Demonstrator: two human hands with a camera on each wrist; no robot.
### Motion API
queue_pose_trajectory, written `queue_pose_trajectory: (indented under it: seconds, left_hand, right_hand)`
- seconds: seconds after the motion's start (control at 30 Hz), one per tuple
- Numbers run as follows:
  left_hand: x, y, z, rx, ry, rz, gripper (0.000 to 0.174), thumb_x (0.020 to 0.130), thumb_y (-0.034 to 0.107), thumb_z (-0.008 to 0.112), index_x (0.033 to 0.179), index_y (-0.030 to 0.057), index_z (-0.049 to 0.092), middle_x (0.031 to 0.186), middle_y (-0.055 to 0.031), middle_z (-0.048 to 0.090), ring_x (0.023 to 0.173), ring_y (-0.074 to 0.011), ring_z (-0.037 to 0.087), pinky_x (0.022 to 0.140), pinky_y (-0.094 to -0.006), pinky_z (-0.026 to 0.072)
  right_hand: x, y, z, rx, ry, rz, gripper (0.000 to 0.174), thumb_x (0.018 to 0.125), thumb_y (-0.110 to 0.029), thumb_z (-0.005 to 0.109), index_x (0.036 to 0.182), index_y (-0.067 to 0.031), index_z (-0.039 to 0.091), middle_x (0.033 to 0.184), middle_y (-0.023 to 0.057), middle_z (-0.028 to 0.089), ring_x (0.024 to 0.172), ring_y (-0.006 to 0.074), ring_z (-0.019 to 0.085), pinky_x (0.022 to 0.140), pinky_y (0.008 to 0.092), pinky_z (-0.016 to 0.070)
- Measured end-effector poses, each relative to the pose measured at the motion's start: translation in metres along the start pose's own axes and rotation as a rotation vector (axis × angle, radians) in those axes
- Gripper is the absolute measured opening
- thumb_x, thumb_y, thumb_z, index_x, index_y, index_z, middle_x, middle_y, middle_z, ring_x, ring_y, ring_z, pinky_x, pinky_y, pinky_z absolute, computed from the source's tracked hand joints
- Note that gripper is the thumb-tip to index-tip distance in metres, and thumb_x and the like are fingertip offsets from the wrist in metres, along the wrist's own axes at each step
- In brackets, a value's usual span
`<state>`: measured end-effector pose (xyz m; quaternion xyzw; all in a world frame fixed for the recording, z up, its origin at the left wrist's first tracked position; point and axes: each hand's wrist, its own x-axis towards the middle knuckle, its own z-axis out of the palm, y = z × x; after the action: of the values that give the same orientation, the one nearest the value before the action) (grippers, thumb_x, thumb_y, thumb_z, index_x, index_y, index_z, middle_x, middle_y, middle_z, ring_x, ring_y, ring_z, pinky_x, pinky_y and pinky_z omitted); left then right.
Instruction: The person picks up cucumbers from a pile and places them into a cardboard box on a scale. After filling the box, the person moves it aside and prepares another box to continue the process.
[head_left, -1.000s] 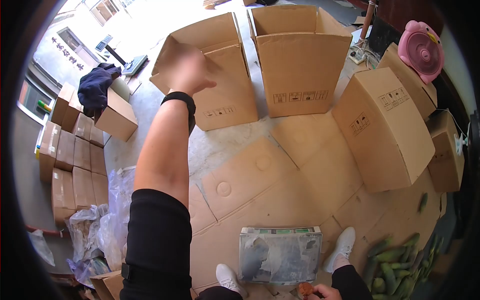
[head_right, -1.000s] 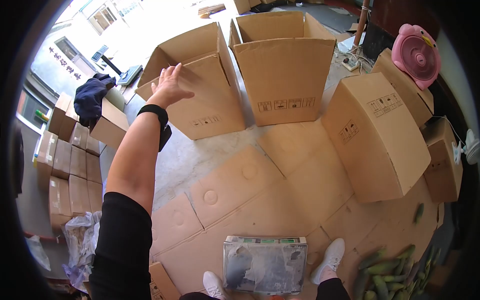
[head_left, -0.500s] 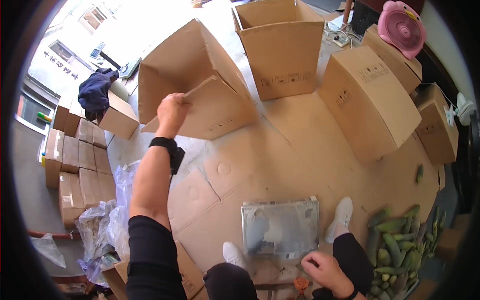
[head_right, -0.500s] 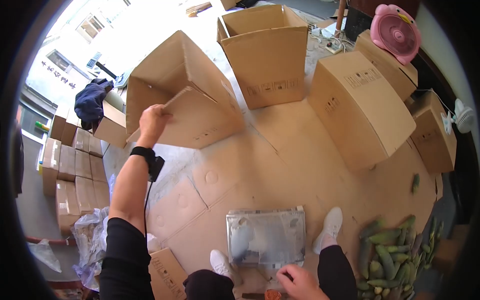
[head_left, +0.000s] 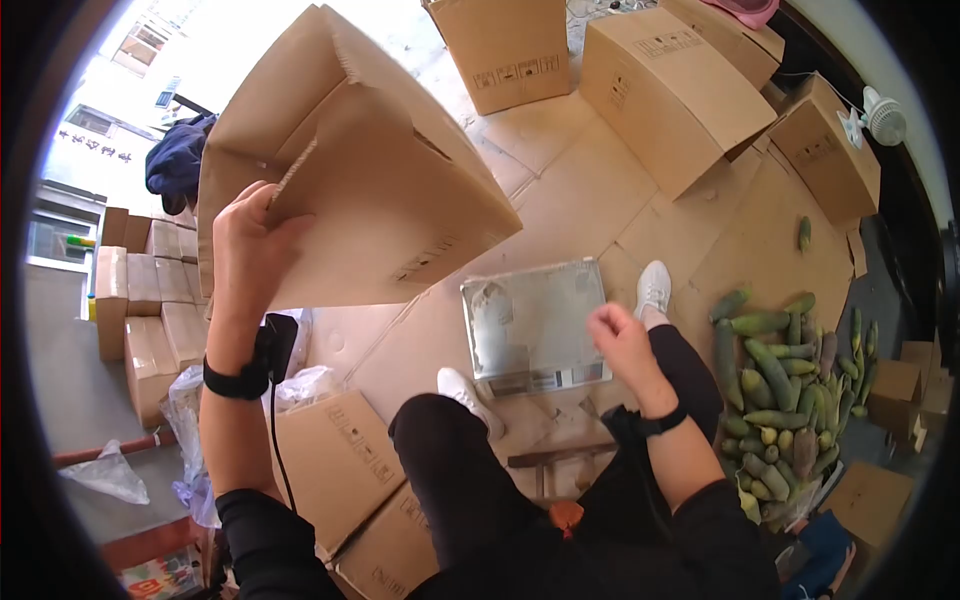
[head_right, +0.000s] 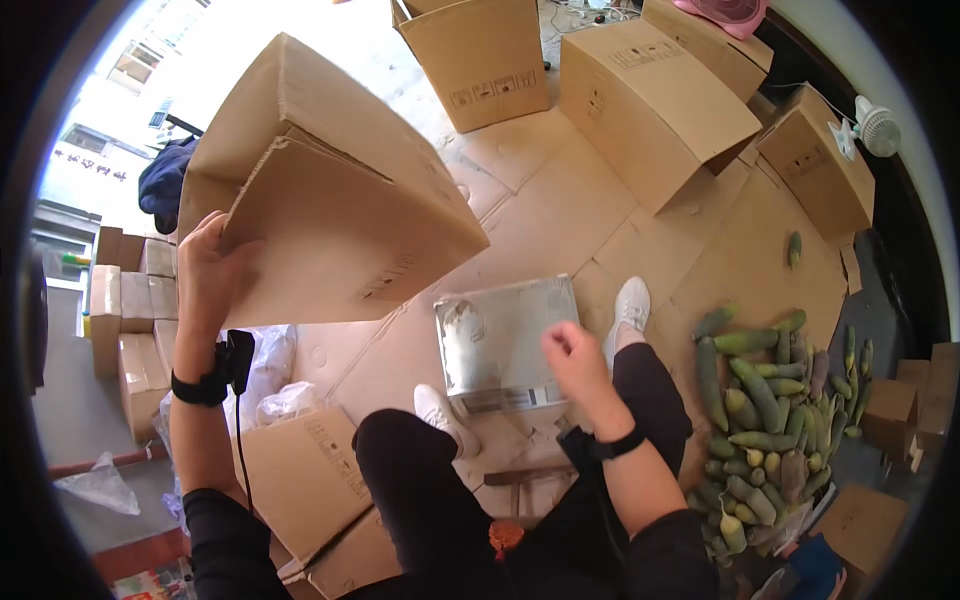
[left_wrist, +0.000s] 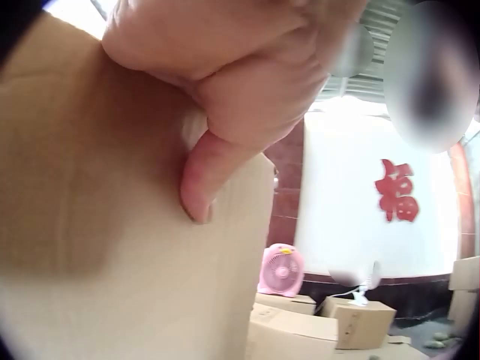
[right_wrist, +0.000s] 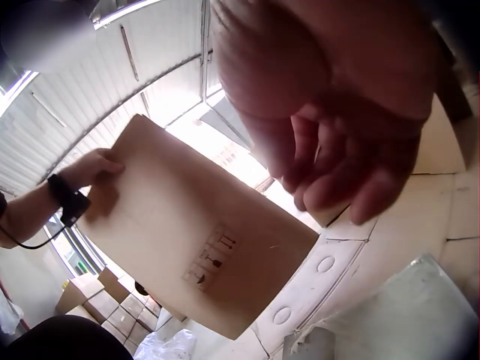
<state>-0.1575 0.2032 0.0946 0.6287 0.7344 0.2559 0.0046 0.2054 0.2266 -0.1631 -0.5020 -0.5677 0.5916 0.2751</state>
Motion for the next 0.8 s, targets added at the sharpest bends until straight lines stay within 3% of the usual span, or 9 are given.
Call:
queue_pose_trajectory:
  seconds: [0.1, 0.17, 0.2, 0.27, 0.37, 0.5, 0.53, 0.73, 0.8]
  left_hand:
    - [-0.039, 0.053, -0.019, 0.063, -0.050, 0.056, 0.019, 0.067, -0.003, 0.069, 0.085, -0.0058, 0.060, 0.072, -0.0133, 0.052, 0.061, -0.0238, 0.051, 0.059, -0.0289, 0.0438]
    - [-0.062, 0.085, -0.022, 0.076, -0.085, 0.056, 0.016, 0.067, -0.002, 0.069, 0.080, -0.0044, 0.059, 0.073, -0.0139, 0.051, 0.065, -0.0289, 0.052, 0.061, -0.0323, 0.0443]
    - [-0.072, 0.099, -0.022, 0.106, -0.093, 0.127, 0.016, 0.067, 0.000, 0.069, 0.079, -0.0034, 0.059, 0.073, -0.0134, 0.052, 0.068, -0.0301, 0.053, 0.062, -0.0345, 0.0446]
    - [-0.090, 0.126, -0.017, 0.148, -0.117, 0.215, 0.016, 0.066, 0.003, 0.070, 0.075, -0.0003, 0.057, 0.074, -0.0123, 0.053, 0.078, -0.0319, 0.056, 0.066, -0.0399, 0.0446]
    - [-0.115, 0.161, -0.001, 0.190, -0.153, 0.315, 0.014, 0.066, 0.003, 0.068, 0.075, 0.0039, 0.058, 0.077, -0.0088, 0.054, 0.080, -0.0287, 0.057, 0.066, -0.0385, 0.0474]
    - [-0.145, 0.190, 0.028, 0.171, -0.200, 0.335, 0.012, 0.068, 0.007, 0.069, 0.075, 0.0076, 0.059, 0.078, -0.0049, 0.054, 0.083, -0.0248, 0.057, 0.064, -0.0371, 0.0499]
    - [-0.155, 0.197, 0.036, 0.174, -0.227, 0.327, 0.012, 0.069, 0.009, 0.069, 0.074, 0.0087, 0.058, 0.080, -0.0043, 0.054, 0.083, -0.0239, 0.057, 0.064, -0.0366, 0.0505]
    - [-0.200, 0.226, 0.071, 0.147, -0.338, 0.355, 0.010, 0.070, 0.007, 0.066, 0.075, 0.0086, 0.058, 0.079, -0.0043, 0.053, 0.082, -0.0236, 0.057, 0.064, -0.0352, 0.0508]
    - [-0.208, 0.230, 0.072, 0.092, -0.377, 0.361, 0.008, 0.072, 0.009, 0.066, 0.079, 0.0082, 0.061, 0.079, -0.0052, 0.054, 0.082, -0.0246, 0.056, 0.065, -0.0363, 0.0500]
  right_hand:
    - [-0.015, -0.017, -0.008, 0.213, -0.014, 0.110, 0.022, 0.093, -0.018, 0.055, 0.112, -0.0064, 0.056, 0.098, 0.0021, 0.061, 0.078, 0.0099, 0.058, 0.065, 0.0237, 0.0474]
    - [-0.037, -0.050, -0.019, 0.311, -0.099, 0.043, 0.043, 0.093, -0.021, 0.056, 0.133, -0.0082, 0.044, 0.122, 0.0058, 0.053, 0.090, 0.0127, 0.059, 0.072, 0.0246, 0.0479]
    - [-0.048, -0.067, -0.025, 0.312, -0.089, 0.047, 0.043, 0.093, -0.021, 0.056, 0.133, -0.0082, 0.044, 0.122, 0.0058, 0.053, 0.090, 0.0127, 0.059, 0.072, 0.0246, 0.0479]
    - [-0.074, -0.094, -0.035, 0.306, -0.181, -0.057, 0.061, 0.093, -0.025, 0.057, 0.145, -0.0101, 0.028, 0.139, 0.0080, 0.041, 0.098, 0.0149, 0.058, 0.077, 0.0259, 0.0477]
    - [-0.107, -0.111, -0.040, 0.383, -0.324, -0.132, 0.069, 0.090, -0.013, 0.060, 0.148, -0.0110, 0.022, 0.140, 0.0046, 0.039, 0.096, 0.0129, 0.058, 0.077, 0.0223, 0.0466]
    - [-0.137, -0.087, -0.052, 0.269, -0.138, -0.086, 0.073, 0.090, -0.014, 0.062, 0.149, -0.0094, 0.019, 0.132, 0.0045, 0.046, 0.082, 0.0080, 0.054, 0.074, 0.0212, 0.0456]
    - [-0.140, -0.074, -0.053, 0.261, -0.069, -0.167, 0.073, 0.090, -0.015, 0.062, 0.149, -0.0107, 0.019, 0.124, 0.0041, 0.051, 0.073, 0.0066, 0.050, 0.067, 0.0215, 0.0458]
    - [-0.174, -0.035, -0.065, 0.264, 0.003, 0.067, 0.071, 0.089, -0.011, 0.062, 0.148, -0.0103, 0.023, 0.109, 0.0035, 0.056, 0.072, 0.0061, 0.051, 0.065, 0.0218, 0.0462]
    - [-0.186, -0.029, -0.065, 0.240, 0.013, 0.003, 0.067, 0.087, -0.005, 0.062, 0.145, -0.0070, 0.028, 0.110, 0.0043, 0.056, 0.076, 0.0075, 0.053, 0.069, 0.0228, 0.0479]
